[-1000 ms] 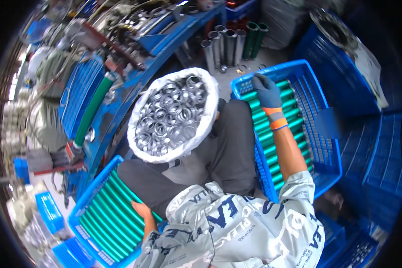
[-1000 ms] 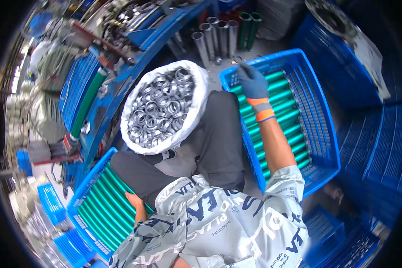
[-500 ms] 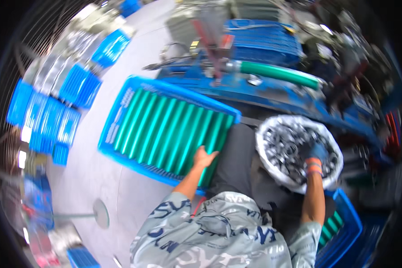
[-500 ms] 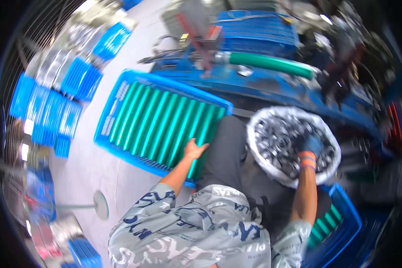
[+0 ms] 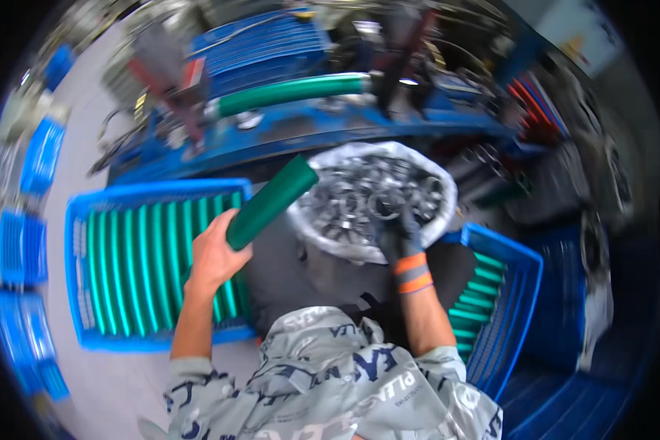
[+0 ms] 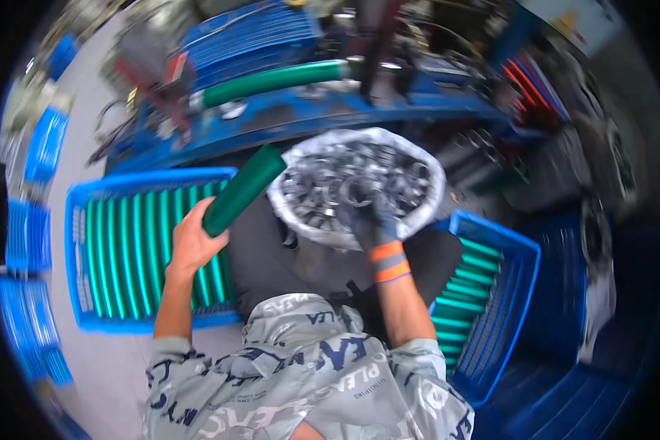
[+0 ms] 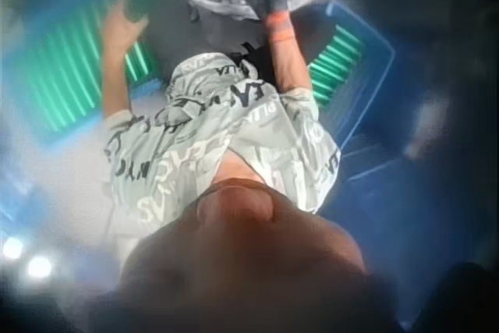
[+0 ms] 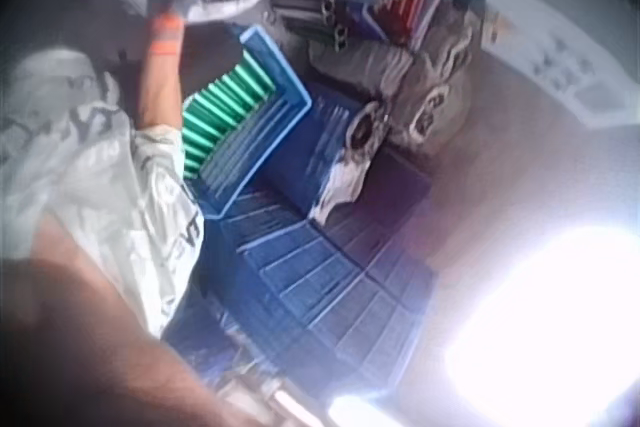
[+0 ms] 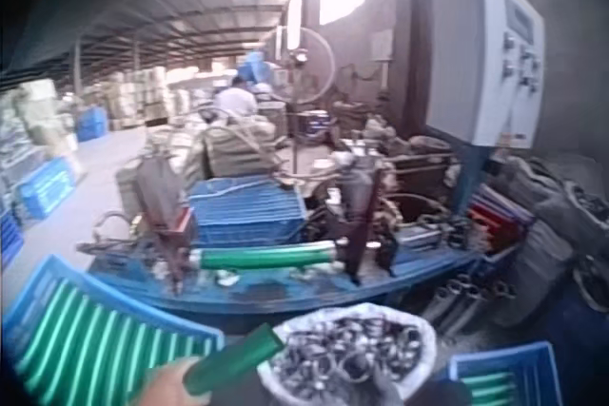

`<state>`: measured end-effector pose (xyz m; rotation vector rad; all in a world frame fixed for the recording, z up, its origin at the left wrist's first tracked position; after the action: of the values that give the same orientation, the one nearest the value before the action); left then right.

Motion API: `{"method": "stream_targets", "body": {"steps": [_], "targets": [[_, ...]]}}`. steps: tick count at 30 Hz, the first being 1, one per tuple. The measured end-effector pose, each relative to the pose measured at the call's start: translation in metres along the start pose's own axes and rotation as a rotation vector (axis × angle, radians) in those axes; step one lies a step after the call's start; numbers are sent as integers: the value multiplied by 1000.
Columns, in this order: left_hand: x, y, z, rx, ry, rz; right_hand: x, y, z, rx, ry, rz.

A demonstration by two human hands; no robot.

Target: Fitting metal rings onto the ends of green plastic tubes and organizing them into blue crates.

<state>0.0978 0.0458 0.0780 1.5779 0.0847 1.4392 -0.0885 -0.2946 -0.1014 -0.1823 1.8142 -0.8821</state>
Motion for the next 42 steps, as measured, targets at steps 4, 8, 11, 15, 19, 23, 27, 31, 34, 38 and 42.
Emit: {"method": "stream_targets", "body": {"steps": [4, 8, 11, 15, 19, 23, 27, 31, 34, 38, 42], "targets": [[-40, 71, 32, -120, -265, -63, -13, -33, -42, -8, -68, 69], [-43, 101, 25, -236, -288, -74, -23, -55, -60, 55, -62, -52], [-39, 108, 21, -212, -269, -91, -32, -68, -67, 53, -54, -183], [-31, 105, 19, -221, -213, -160, -33, -66, -69, 36, -111, -71], [-25, 95, 18, -164, -217, -189, -38, -57, -68, -26, -116, 145], [-28, 86, 15, -109, -265, -172, -69, -72, -72, 28, -182, 210], [-30, 91, 12, -158, -291, -155, -27, -61, -70, 155, -14, 45], [-33, 93, 7, -135, -327, -132, -22, -50, -66, 130, 19, -113], [-34, 99, 5, -197, -348, -104, -42, -58, -66, 121, -56, -152], [-32, 98, 5, -210, -374, -69, -67, -77, -67, 195, -102, -397], [-27, 95, 5, -182, -386, -28, -73, -78, -72, 164, -166, -618]]}}
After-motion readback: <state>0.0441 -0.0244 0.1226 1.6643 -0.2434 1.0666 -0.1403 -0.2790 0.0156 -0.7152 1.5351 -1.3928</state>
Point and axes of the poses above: each hand's wrist, its own z-axis towards the middle knuckle, its own x-axis out of the back of the hand, y = z × x, the point moved 8 cm from there along z, towards the middle knuckle, and after that the axes turned 14 degrees about -z, right-handed, at the moved point
